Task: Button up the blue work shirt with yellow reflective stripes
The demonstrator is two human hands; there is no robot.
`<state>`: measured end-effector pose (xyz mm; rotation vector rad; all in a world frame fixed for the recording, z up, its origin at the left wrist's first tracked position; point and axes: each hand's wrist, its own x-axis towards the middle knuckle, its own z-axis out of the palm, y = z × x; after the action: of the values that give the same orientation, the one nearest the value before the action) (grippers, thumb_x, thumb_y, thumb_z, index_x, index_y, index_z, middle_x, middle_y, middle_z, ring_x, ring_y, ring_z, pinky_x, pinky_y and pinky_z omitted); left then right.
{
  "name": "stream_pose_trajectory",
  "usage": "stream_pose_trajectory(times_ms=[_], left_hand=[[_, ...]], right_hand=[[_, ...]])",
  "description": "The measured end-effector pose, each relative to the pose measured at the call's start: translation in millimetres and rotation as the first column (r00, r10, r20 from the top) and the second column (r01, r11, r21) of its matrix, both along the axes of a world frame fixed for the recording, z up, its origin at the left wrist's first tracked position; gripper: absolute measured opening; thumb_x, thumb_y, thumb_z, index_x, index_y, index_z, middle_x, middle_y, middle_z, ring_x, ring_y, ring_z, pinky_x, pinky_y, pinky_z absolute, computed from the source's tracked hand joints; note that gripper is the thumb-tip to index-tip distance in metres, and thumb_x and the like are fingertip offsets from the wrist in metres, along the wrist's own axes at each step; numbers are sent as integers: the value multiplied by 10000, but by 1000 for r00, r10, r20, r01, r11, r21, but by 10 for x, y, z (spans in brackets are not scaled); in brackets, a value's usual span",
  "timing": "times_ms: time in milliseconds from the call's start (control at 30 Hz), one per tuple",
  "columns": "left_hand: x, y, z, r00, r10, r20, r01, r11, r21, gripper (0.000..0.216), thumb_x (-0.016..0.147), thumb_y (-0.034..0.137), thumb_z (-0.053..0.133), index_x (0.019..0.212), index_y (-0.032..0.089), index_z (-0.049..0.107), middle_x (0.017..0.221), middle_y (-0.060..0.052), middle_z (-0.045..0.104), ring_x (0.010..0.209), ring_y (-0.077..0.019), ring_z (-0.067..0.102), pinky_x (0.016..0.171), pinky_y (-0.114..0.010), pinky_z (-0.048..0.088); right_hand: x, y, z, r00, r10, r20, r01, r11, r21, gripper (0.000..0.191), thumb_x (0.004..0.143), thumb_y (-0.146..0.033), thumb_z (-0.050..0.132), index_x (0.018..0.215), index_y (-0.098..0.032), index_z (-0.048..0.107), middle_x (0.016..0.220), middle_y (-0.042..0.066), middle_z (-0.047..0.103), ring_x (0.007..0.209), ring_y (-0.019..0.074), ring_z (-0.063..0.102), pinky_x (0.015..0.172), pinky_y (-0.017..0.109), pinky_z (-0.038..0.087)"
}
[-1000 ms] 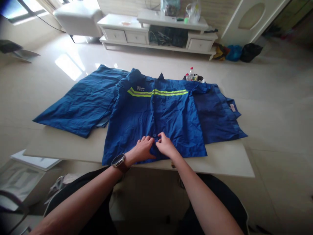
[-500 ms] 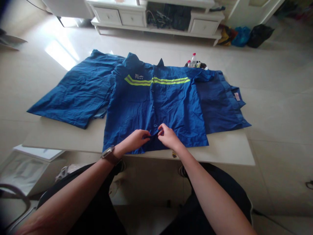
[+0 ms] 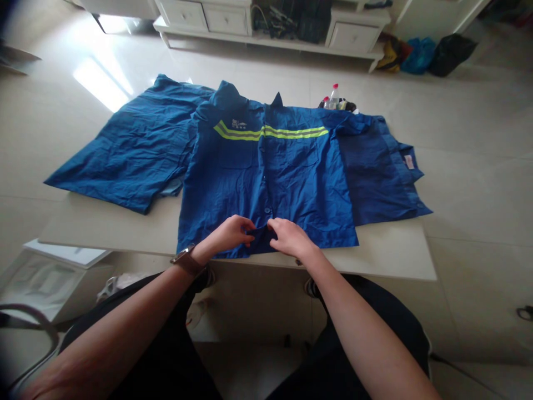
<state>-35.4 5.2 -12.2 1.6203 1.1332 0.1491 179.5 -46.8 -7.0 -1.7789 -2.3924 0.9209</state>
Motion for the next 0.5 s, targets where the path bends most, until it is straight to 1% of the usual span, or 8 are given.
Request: stream_pose_trajectory(times_ms=[67,133,200,267,367,433,500], left_hand=[[-2,-2,4,1000,-11,-20,12,1000,27,186,733,128,711,914,132,753,742,-12,741,606,-141,688,601,-219,486],[-2,-1,13,999,-18,-28,19,999,38,170,730,139,704,888,135,767,687,-5,731,625,-146,679,613,-219,480],[-4,5,10,1000,-16,-21,17,999,39,173,716,148,703,873,136,777,690,-9,738,647,-149,674,618,-218,476],[-11,15,-11,1000,-15,-14,16,999,39,185,702,161,704,867,136,784,708,-18,746,666,-153,672,618,-220,476],[-25,30,-57,1000,-7,-10,7,999,41,219,678,177,720,881,135,790,719,-25,748,677,-158,669,614,-223,480],[-31,35,-72,1000,8,-11,-7,999,49,242,656,181,747,890,134,787,730,-24,743,692,-161,673,612,-222,486],[-25,28,-65,1000,24,-10,-24,999,41,252,642,166,767,891,130,775,773,-27,739,706,-159,685,613,-216,496]], right_hand=[[6,7,10,1000,-11,-1,11,1000,-17,249,821,-160,633,1066,-205,631,1016,48,666,931,188,626,809,268,456],[2,-7,17,1000,14,22,-14,1000,-8,275,798,-201,686,1069,-205,639,1041,57,667,963,203,625,807,273,456],[-7,-31,25,997,51,49,-52,998,21,311,784,-217,716,1086,-206,645,1086,68,663,1015,218,619,816,276,454],[-12,-48,43,995,63,78,-67,997,44,259,815,-187,671,1073,-211,657,1094,67,665,1025,212,622,813,271,443],[-13,-45,92,993,45,105,-48,999,25,155,855,-144,577,948,-217,677,1030,48,680,940,182,635,765,260,414],[-10,-31,126,994,26,107,-27,1000,2,130,851,-145,559,869,-217,666,984,38,689,878,171,631,728,259,390],[3,-16,145,996,-3,89,4,1000,-9,123,839,-145,545,838,-216,646,933,33,694,827,165,619,694,260,365]])
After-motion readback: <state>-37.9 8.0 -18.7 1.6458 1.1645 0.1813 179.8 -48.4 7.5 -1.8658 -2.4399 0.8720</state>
